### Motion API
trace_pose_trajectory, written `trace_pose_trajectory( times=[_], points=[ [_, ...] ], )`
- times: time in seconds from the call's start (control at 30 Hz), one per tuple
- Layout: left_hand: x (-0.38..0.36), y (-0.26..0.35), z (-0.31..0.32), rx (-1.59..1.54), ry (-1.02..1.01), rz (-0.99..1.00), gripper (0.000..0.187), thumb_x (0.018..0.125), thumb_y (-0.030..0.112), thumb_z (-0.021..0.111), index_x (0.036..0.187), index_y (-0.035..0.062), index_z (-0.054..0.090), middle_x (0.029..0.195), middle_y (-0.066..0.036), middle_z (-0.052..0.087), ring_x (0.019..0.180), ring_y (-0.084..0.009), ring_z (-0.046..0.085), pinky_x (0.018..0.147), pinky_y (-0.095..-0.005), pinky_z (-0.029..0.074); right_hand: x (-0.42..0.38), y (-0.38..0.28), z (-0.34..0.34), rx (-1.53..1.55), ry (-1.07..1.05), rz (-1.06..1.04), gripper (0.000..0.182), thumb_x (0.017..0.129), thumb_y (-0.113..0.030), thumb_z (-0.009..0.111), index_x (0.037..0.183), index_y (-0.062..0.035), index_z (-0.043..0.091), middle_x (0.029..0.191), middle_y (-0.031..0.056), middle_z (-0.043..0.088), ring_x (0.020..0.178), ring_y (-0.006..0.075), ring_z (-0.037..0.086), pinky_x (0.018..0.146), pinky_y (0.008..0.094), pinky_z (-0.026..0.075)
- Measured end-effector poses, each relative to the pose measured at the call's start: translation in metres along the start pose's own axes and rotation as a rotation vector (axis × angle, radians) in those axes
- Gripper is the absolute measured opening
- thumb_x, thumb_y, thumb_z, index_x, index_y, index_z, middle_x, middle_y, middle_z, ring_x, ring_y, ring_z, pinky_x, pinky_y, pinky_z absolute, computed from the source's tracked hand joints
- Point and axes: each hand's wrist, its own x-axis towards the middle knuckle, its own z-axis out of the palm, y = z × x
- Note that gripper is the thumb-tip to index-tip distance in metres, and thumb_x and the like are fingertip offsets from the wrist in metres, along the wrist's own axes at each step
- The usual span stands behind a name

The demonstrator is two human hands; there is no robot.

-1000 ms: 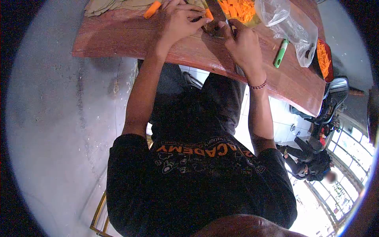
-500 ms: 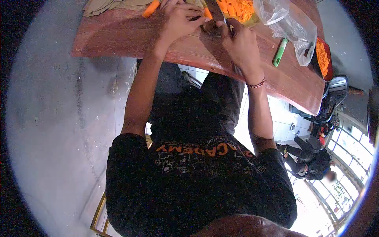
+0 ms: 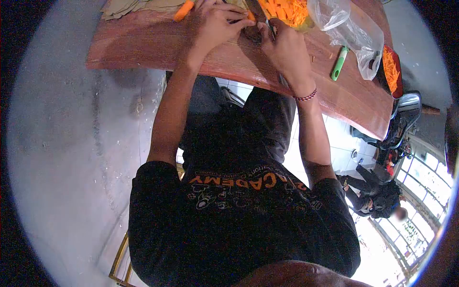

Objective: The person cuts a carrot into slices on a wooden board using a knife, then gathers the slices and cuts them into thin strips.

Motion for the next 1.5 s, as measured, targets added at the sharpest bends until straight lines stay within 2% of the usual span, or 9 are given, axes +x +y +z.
trace_pose_trajectory(
  times=[0.07,0.2,0.27,0.57,0.8,0.87,0.97,1.3,1.5],
  points=[
    [-0.006,-0.01,0.018,-0.214,-0.022,-0.154,0.023,0.076,0.037,0.079,0.088,0.017,0.081,0.094,0.007,0.075,0.101,-0.0182,0.058,0.099,-0.0323,0.043,0.001,0.0,0.003,-0.013,-0.008,0.059,0.031,0.093,-0.027,0.061,0.096,0.0028,0.065,0.076,0.0307,0.062,0.076,0.0487,0.063,0.064,0.0524,0.051],
    [-0.002,0.001,0.002,-0.022,0.01,-0.072,0.024,0.076,0.036,0.079,0.089,0.016,0.08,0.094,0.006,0.075,0.101,-0.0189,0.058,0.097,-0.0324,0.044,0.002,0.009,0.012,-0.066,0.037,-0.068,0.029,0.092,-0.026,0.061,0.095,0.0028,0.065,0.077,0.031,0.062,0.077,0.0486,0.063,0.065,0.0525,0.052],
    [-0.001,0.002,-0.003,-0.035,0.001,-0.049,0.023,0.076,0.034,0.079,0.089,0.0157,0.081,0.094,0.005,0.075,0.101,-0.0188,0.058,0.096,-0.0331,0.046,0.005,0.0,0.006,-0.056,0.003,-0.044,0.036,0.09,-0.029,0.059,0.083,0.0063,0.064,0.07,0.029,0.063,0.071,0.0461,0.066,0.065,0.0511,0.055],
    [-0.001,0.0,0.001,-0.035,0.07,0.003,0.021,0.074,0.034,0.081,0.084,0.0161,0.081,0.093,0.007,0.075,0.098,-0.0188,0.059,0.095,-0.0349,0.045,0.005,-0.003,0.003,-0.016,0.009,0.017,0.031,0.093,-0.028,0.06,0.096,0.0018,0.065,0.079,0.0299,0.063,0.077,0.0488,0.062,0.066,0.0544,0.051],
    [0.004,0.02,-0.021,0.023,0.002,-0.054,0.025,0.073,0.037,0.082,0.084,0.0153,0.081,0.092,0.007,0.075,0.097,-0.0171,0.058,0.094,-0.0341,0.042,-0.012,0.002,-0.015,-0.052,-0.092,0.029,0.04,0.095,-0.036,0.057,0.091,0.0026,0.065,0.077,0.0298,0.065,0.077,0.0476,0.066,0.068,0.0539,0.054],
    [0.01,0.03,-0.036,0.013,0.104,0.086,0.022,0.081,0.026,0.078,0.089,0.0053,0.073,0.084,-0.003,0.07,0.083,-0.0183,0.057,0.078,-0.0358,0.045,-0.02,0.001,-0.02,-0.048,-0.085,0.057,0.038,0.095,-0.036,0.056,0.093,0.0009,0.065,0.077,0.0297,0.065,0.076,0.0473,0.066,0.067,0.0546,0.053],
    [0.012,0.03,-0.028,-0.152,0.112,-0.018,0.025,0.073,0.032,0.082,0.073,0.0079,0.077,0.077,-0.001,0.07,0.08,-0.0207,0.054,0.079,-0.0369,0.041,-0.021,-0.004,-0.021,-0.105,-0.145,0.105,0.036,0.095,-0.035,0.056,0.093,0.0001,0.065,0.078,0.0298,0.065,0.077,0.0471,0.066,0.067,0.0549,0.053],
    [0.011,0.03,-0.026,-0.092,0.172,-0.023,0.026,0.071,0.03,0.083,0.079,0.0061,0.077,0.078,-0.004,0.068,0.086,-0.02,0.055,0.085,-0.0391,0.039,0.019,0.015,-0.013,-0.032,-0.1,0.077,0.035,0.094,-0.032,0.057,0.092,0.0022,0.065,0.082,0.0305,0.065,0.082,0.0469,0.066,0.071,0.0517,0.054],
    [0.01,0.032,-0.032,-0.159,0.072,-0.098,0.03,0.071,0.034,0.083,0.08,0.0067,0.078,0.083,-0.005,0.068,0.087,-0.0189,0.054,0.089,-0.0436,0.037,0.012,0.041,-0.025,-0.024,0.029,0.093,0.042,0.093,-0.042,0.062,0.105,-0.0034,0.071,0.072,0.023,0.067,0.073,0.04,0.069,0.064,0.0444,0.052]
  ],
)
